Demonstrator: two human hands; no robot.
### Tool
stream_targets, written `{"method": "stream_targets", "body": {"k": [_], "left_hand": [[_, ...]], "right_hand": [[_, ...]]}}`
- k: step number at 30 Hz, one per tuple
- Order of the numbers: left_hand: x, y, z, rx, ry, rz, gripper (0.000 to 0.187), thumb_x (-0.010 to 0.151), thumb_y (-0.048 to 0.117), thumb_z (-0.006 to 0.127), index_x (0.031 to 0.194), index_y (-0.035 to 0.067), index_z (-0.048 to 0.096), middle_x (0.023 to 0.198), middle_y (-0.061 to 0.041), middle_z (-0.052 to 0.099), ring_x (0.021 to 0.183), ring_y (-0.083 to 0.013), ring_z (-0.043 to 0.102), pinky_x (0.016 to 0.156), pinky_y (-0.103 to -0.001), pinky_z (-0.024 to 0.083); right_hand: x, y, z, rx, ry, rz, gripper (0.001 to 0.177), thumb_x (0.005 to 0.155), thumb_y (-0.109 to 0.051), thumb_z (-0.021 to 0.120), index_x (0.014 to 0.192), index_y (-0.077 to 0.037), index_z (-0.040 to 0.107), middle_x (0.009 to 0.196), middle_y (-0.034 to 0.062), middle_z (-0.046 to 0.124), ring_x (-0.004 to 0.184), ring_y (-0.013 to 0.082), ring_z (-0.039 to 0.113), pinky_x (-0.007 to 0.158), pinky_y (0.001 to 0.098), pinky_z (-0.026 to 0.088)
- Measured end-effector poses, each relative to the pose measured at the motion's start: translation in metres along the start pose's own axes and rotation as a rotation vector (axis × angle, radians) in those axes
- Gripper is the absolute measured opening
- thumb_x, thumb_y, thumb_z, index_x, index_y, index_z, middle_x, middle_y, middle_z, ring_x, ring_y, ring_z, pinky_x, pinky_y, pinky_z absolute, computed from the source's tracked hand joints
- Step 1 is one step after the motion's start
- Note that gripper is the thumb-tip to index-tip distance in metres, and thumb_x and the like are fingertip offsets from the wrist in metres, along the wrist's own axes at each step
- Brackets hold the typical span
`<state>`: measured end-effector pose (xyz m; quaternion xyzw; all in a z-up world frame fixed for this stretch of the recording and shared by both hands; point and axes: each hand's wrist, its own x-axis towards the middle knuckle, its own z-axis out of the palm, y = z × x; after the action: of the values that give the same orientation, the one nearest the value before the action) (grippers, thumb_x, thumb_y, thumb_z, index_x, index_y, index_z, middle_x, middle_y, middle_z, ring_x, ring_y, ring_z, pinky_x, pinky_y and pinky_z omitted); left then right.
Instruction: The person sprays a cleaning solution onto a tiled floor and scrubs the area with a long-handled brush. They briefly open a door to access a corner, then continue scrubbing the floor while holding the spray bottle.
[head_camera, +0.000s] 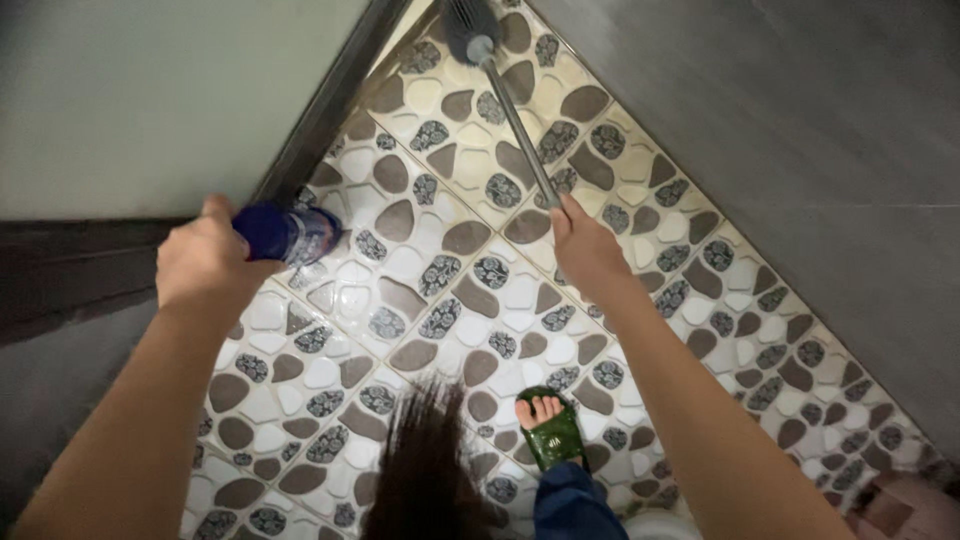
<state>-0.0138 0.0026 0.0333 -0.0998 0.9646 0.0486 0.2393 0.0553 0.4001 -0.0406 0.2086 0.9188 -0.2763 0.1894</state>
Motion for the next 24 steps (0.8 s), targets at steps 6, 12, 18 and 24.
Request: {"method": "stream_targets", "body": {"k": [6,12,18,24], "left_hand": [[-0.003,0.002,0.003,0.003,0.023,0.043,0.066,0.068,0.030,0.098,0.115,0.002,0.060,0.098,-0.020,0.074,0.097,-0.0404,0.072,0.087,-0.048,0.057],[-0.005,-0.001,0.005,-0.032,-0.001,0.029,0.063,0.068,0.027,0.097,0.112,0.002,0.060,0.097,-0.018,0.075,0.096,-0.0393,0.072,0.087,-0.048,0.057],[-0.004,-0.002,0.006,-0.032,0.013,0.041,0.063,0.067,0.027,0.098,0.108,0.002,0.058,0.095,-0.018,0.075,0.095,-0.0385,0.073,0.086,-0.047,0.057],[-0.003,-0.003,0.005,-0.026,0.023,0.066,0.065,0.068,0.027,0.097,0.115,0.002,0.059,0.096,-0.016,0.075,0.095,-0.0370,0.073,0.086,-0.046,0.057]], "right_hand": [[-0.093,0.057,-0.004,-0.012,-0.115,0.174,0.053,0.103,-0.048,0.038,0.149,-0.024,0.047,0.117,0.0251,0.069,0.110,0.0500,0.062,0.093,0.0560,0.050],[-0.111,0.069,0.001,-0.061,-0.135,0.178,0.056,0.103,-0.049,0.035,0.152,-0.022,0.042,0.117,0.0267,0.068,0.105,0.0526,0.064,0.091,0.0579,0.051],[-0.004,0.002,-0.010,-0.117,-0.104,0.110,0.048,0.110,-0.049,0.033,0.134,-0.014,0.054,0.117,0.0269,0.068,0.104,0.0496,0.063,0.090,0.0593,0.049],[0.045,-0.054,-0.026,0.110,-0.189,0.240,0.048,0.107,-0.047,0.033,0.127,-0.008,0.051,0.078,0.0166,0.066,0.046,0.0267,0.060,0.045,0.0423,0.053]]}}
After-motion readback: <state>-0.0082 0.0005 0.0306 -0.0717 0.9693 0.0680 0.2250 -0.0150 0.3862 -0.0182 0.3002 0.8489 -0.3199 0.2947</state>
